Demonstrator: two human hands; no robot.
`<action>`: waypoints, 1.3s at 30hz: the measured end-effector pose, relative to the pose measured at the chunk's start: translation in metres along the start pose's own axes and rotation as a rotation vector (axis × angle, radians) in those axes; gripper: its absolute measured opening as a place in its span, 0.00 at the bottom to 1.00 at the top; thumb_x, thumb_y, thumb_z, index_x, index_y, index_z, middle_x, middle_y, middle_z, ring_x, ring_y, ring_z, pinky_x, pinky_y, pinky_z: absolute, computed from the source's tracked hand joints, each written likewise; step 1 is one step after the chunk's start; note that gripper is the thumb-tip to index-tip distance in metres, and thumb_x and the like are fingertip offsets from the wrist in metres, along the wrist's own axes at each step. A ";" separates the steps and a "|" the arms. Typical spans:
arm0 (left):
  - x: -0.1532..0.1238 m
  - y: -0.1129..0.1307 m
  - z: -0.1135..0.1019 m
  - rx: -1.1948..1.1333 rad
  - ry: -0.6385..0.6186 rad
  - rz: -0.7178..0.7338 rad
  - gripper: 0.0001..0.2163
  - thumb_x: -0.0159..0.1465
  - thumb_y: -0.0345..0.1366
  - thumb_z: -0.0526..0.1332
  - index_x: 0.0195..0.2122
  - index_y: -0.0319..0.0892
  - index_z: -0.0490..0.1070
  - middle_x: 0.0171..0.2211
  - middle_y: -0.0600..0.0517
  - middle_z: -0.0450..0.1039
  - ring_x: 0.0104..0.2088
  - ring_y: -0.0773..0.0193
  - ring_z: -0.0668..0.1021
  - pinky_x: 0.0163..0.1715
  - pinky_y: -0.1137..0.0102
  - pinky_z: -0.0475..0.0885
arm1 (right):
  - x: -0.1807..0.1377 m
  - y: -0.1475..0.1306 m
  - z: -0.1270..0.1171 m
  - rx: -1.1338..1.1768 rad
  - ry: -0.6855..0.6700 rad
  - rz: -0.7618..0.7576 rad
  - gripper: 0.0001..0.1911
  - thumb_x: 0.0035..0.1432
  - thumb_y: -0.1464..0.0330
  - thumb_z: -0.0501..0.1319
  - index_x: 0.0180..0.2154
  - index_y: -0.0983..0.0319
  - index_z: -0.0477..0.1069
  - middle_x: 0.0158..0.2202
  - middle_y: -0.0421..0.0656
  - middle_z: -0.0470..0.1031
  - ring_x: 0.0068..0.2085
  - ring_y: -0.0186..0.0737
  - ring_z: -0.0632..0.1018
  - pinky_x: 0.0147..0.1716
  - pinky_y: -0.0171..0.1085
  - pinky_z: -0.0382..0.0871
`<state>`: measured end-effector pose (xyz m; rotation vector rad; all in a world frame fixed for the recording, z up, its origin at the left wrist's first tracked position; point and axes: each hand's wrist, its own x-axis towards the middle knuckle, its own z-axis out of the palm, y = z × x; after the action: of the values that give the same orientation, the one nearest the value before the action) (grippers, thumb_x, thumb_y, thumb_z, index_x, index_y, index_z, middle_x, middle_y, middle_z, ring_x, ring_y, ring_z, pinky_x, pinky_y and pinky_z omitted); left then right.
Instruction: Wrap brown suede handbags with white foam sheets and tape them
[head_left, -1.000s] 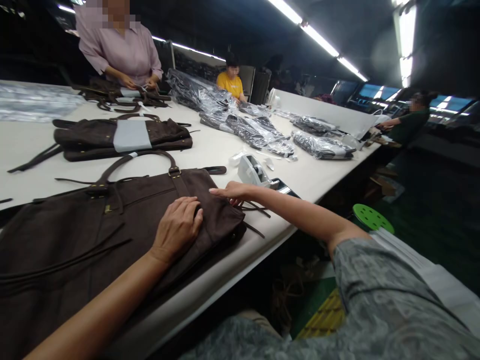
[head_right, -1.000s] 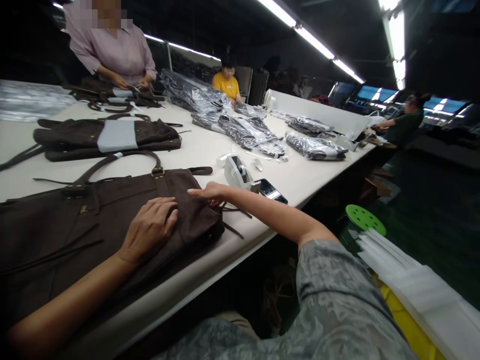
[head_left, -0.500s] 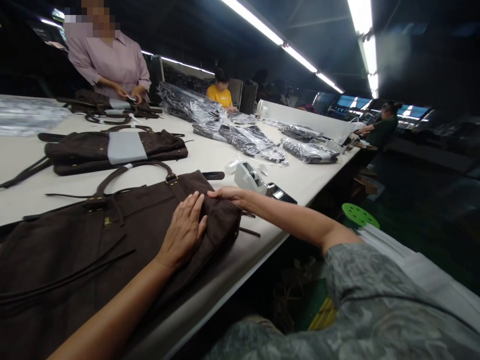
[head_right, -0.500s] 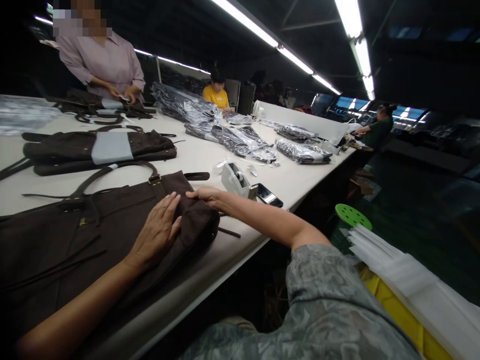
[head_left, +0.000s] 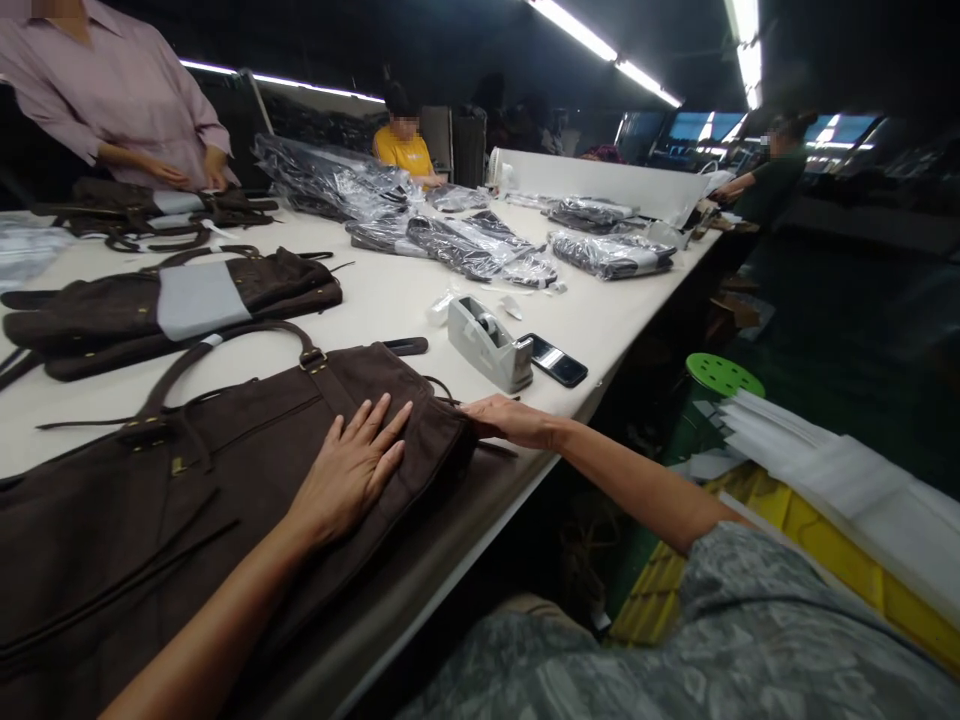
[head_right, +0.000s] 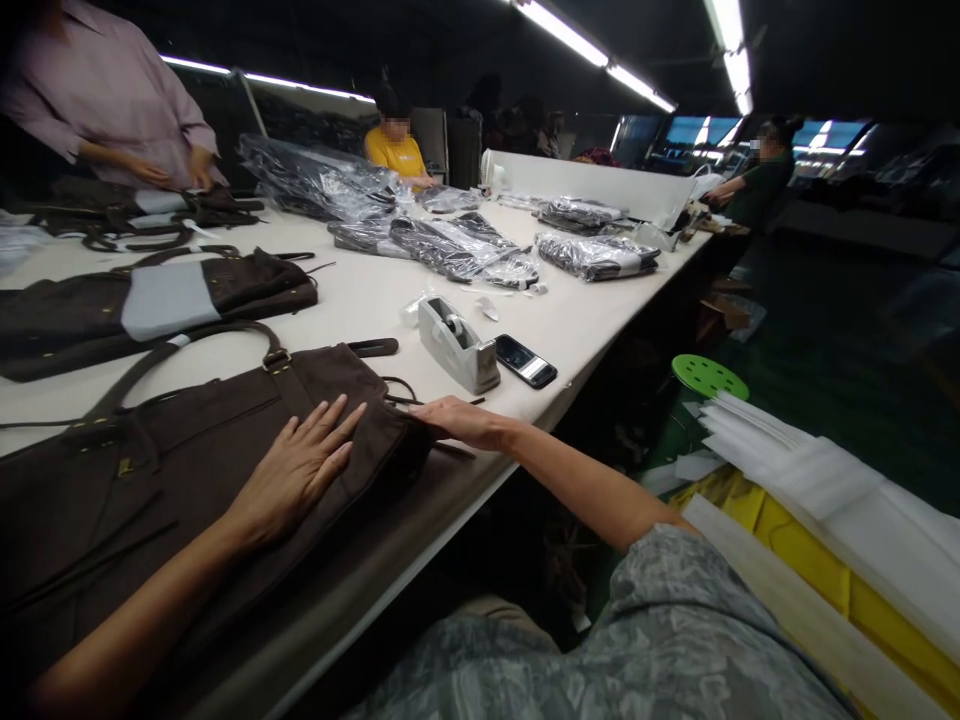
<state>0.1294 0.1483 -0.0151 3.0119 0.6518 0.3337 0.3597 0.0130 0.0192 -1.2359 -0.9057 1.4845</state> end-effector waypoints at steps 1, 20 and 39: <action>0.000 0.000 -0.001 0.010 -0.005 0.013 0.24 0.72 0.45 0.41 0.69 0.53 0.45 0.70 0.48 0.46 0.68 0.48 0.54 0.62 0.43 0.58 | -0.004 0.007 -0.002 0.034 -0.023 -0.031 0.13 0.63 0.63 0.61 0.35 0.66 0.77 0.34 0.42 0.78 0.36 0.33 0.76 0.44 0.32 0.70; 0.011 0.013 -0.015 -0.200 -0.141 0.215 0.30 0.66 0.29 0.42 0.70 0.54 0.43 0.70 0.49 0.45 0.70 0.52 0.47 0.66 0.42 0.46 | 0.002 0.036 -0.004 -0.625 -0.205 -0.581 0.23 0.50 0.83 0.49 0.42 0.63 0.75 0.42 0.43 0.78 0.43 0.38 0.78 0.46 0.34 0.70; 0.009 0.016 -0.044 -0.208 0.207 0.261 0.05 0.66 0.34 0.55 0.38 0.45 0.70 0.38 0.51 0.77 0.49 0.58 0.73 0.65 0.51 0.50 | 0.024 0.028 0.006 0.052 -0.298 -0.024 0.23 0.54 0.81 0.54 0.51 0.65 0.71 0.54 0.49 0.71 0.54 0.43 0.75 0.51 0.39 0.73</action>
<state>0.1343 0.1372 0.0307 2.8823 0.2127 0.6853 0.3471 0.0287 -0.0120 -0.9775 -1.0655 1.6909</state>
